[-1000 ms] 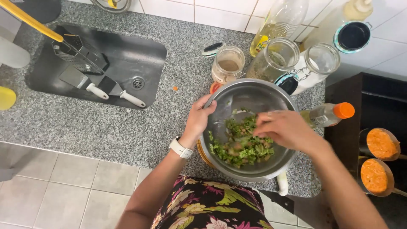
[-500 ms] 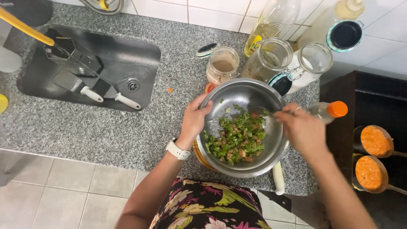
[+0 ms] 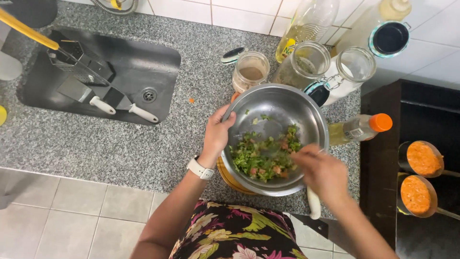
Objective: Seasoning a salad by scraping chopped greens into a bowl, adding salt and oil, and mixing thoroughly.
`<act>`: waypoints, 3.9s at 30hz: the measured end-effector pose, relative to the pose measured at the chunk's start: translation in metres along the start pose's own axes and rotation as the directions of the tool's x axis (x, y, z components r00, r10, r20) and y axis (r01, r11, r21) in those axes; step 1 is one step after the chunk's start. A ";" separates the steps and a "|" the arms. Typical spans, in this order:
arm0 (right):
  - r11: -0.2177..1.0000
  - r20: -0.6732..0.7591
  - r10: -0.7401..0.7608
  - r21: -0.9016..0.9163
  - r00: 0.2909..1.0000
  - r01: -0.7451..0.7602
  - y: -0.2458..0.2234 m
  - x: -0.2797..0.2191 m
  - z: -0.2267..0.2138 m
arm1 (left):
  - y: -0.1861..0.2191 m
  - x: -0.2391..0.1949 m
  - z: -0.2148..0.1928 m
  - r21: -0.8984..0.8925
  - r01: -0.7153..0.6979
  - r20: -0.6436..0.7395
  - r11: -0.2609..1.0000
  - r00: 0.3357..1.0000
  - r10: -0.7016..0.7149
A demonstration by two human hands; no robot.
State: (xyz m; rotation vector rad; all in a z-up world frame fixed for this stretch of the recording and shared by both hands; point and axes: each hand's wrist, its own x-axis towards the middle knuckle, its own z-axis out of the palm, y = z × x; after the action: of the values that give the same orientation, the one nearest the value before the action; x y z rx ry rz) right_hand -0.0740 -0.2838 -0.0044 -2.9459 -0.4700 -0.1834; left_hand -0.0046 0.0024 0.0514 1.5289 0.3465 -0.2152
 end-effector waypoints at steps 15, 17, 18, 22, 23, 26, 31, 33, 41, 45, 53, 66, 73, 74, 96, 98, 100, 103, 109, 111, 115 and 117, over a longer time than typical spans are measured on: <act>0.954 0.063 -0.137 0.277 0.989 0.115 -0.026 0.046 -0.019 | -0.016 0.002 0.002 -0.077 -0.079 0.054 0.994 0.995 0.083; 0.950 0.063 -0.138 0.289 0.988 0.114 -0.020 0.034 -0.037 | -0.023 0.006 0.002 -0.079 -0.067 0.039 0.995 0.997 0.071; 0.948 0.063 -0.136 0.299 0.989 0.111 -0.017 0.028 -0.047 | -0.026 0.008 0.002 -0.081 -0.058 0.027 0.995 0.998 0.060; 0.963 0.067 -0.243 0.137 0.968 0.232 -0.018 0.006 -0.037 | -0.020 0.005 -0.002 -0.065 -0.062 0.020 0.996 0.998 0.063; 0.976 0.062 -0.210 0.081 0.976 0.204 -0.011 0.005 -0.028 | -0.017 0.004 -0.001 -0.037 -0.044 0.009 0.998 0.999 0.044; 0.988 0.005 -0.145 -0.048 0.989 0.145 0.011 0.014 -0.028 | -0.016 0.001 0.001 0.016 -0.037 -0.011 0.999 0.999 0.037; 0.941 -0.207 -0.126 -0.334 0.970 0.051 0.034 0.034 -0.028 | -0.023 0.002 0.002 0.085 -0.010 -0.037 0.996 0.999 0.013; 0.899 -0.134 -0.139 -0.432 0.981 0.069 0.038 0.030 -0.021 | -0.017 -0.001 0.002 0.055 -0.013 -0.039 0.998 0.999 0.015; 0.948 0.321 0.316 -0.071 0.893 -0.310 -0.032 0.002 -0.020 | -0.037 0.013 -0.004 0.030 0.008 -0.108 1.000 0.994 -0.005; 0.962 0.012 0.274 -0.019 0.962 -0.273 -0.052 -0.008 0.004 | -0.038 0.012 0.001 0.015 -0.035 -0.116 0.999 0.993 0.036; 0.997 -0.192 -0.073 -0.019 0.979 0.071 -0.081 -0.013 0.006 | -0.063 0.019 -0.006 0.002 -0.171 -0.082 0.985 0.982 0.171; 0.973 -0.201 0.109 -0.178 0.973 -0.145 -0.039 0.006 0.037 | -0.039 -0.005 -0.004 0.066 0.062 -0.028 0.996 0.998 -0.061; 0.985 -0.197 -0.011 -0.169 0.980 -0.023 -0.030 -0.030 0.027 | -0.044 0.007 -0.011 0.003 0.040 -0.018 0.999 0.999 -0.040; 0.984 -0.241 -0.065 -0.178 0.968 0.022 -0.024 -0.031 0.028 | -0.046 0.009 -0.013 0.026 0.034 -0.006 0.999 0.999 -0.034; 0.913 0.025 0.212 0.351 0.977 -0.208 -0.016 -0.018 0.043 | -0.079 0.012 -0.022 0.101 0.063 0.002 0.993 0.998 -0.064; 0.902 0.035 0.222 0.373 0.974 -0.219 -0.011 -0.020 0.056 | -0.089 0.021 -0.022 0.103 0.050 -0.006 0.993 0.999 -0.049; 0.889 0.056 0.227 0.396 0.972 -0.230 -0.009 -0.024 0.066 | -0.103 0.028 -0.023 0.105 0.046 -0.020 0.993 0.999 -0.044; 0.902 0.075 0.218 0.365 0.973 -0.230 -0.012 -0.023 0.068 | -0.098 0.030 -0.022 0.338 0.003 -0.033 0.941 0.999 0.009; 0.966 0.039 0.173 0.186 0.984 -0.177 -0.056 -0.009 0.031 | -0.101 0.016 -0.031 0.589 -0.306 -0.081 0.748 0.898 0.432; 0.975 -0.308 -0.066 0.180 0.949 0.126 -0.066 0.000 0.027 | -0.116 0.021 -0.041 0.552 -0.411 -0.126 0.726 0.819 0.560; 0.867 0.005 0.152 0.479 0.988 -0.136 -0.108 0.018 0.024 | -0.091 -0.002 -0.071 0.341 -0.334 -0.161 0.879 0.900 0.405; 0.856 0.008 0.065 0.513 0.998 -0.059 -0.134 0.034 0.026 | -0.094 0.001 -0.092 0.463 -0.332 -0.085 0.822 0.907 0.414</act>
State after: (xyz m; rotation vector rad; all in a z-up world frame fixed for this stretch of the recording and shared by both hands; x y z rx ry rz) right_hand -0.0821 -0.1435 -0.0074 -2.4261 -0.3527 -0.0512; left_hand -0.0444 0.0903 -0.0378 2.0403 0.1329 0.1762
